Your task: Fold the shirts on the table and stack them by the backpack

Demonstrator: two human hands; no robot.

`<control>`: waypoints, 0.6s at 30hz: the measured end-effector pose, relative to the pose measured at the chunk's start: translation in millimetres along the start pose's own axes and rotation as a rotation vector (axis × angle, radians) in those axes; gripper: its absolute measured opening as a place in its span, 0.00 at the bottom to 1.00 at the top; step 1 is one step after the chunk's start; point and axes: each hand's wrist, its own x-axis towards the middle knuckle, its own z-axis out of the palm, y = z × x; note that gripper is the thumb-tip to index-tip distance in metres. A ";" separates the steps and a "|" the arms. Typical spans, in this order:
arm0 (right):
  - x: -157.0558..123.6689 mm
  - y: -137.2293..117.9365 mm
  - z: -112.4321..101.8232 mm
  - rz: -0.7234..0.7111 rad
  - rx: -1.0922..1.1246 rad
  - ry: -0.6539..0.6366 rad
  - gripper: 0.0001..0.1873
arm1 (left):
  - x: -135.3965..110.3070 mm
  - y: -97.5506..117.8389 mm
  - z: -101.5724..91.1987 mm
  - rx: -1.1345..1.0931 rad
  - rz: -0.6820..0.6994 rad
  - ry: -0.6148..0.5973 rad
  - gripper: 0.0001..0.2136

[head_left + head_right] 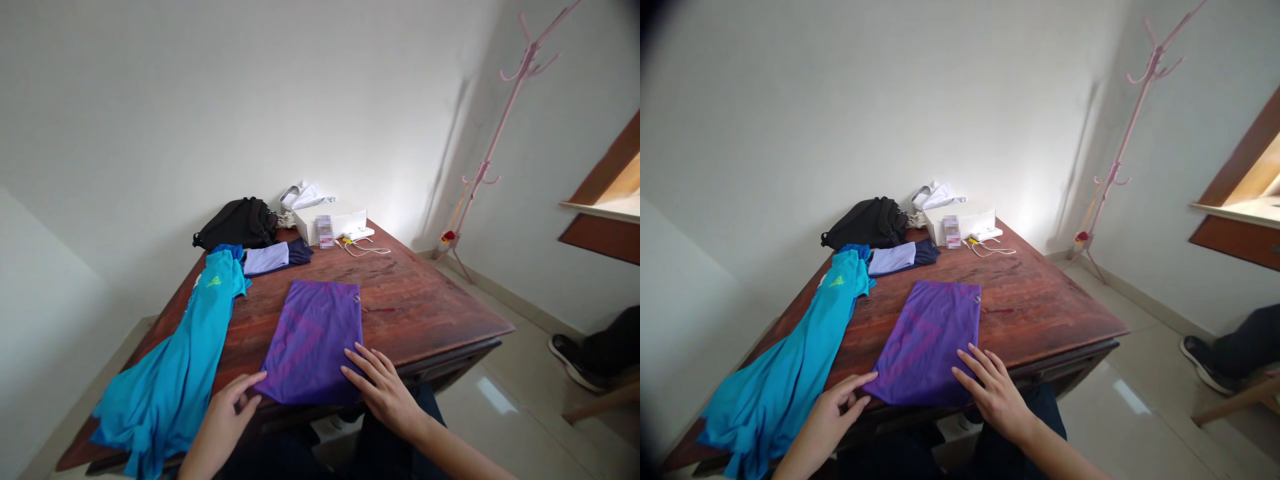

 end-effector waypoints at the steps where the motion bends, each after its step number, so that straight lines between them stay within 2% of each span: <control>1: 1.1 0.5 -0.8 -0.008 0.024 0.026 0.35 | 1.1 -0.4 -0.7 -0.002 0.004 0.013 0.19; 6: 7.8 2.3 -8.1 -0.004 0.278 0.137 0.27 | 7.3 2.0 -2.9 -0.035 0.011 0.044 0.16; 12: 23.0 -3.4 -19.7 0.214 0.622 0.111 0.20 | 17.4 8.7 0.2 0.006 0.076 0.052 0.10; 18: 35.3 -8.6 -23.9 0.415 0.828 0.159 0.15 | 25.4 7.3 0.8 0.013 0.108 0.082 0.08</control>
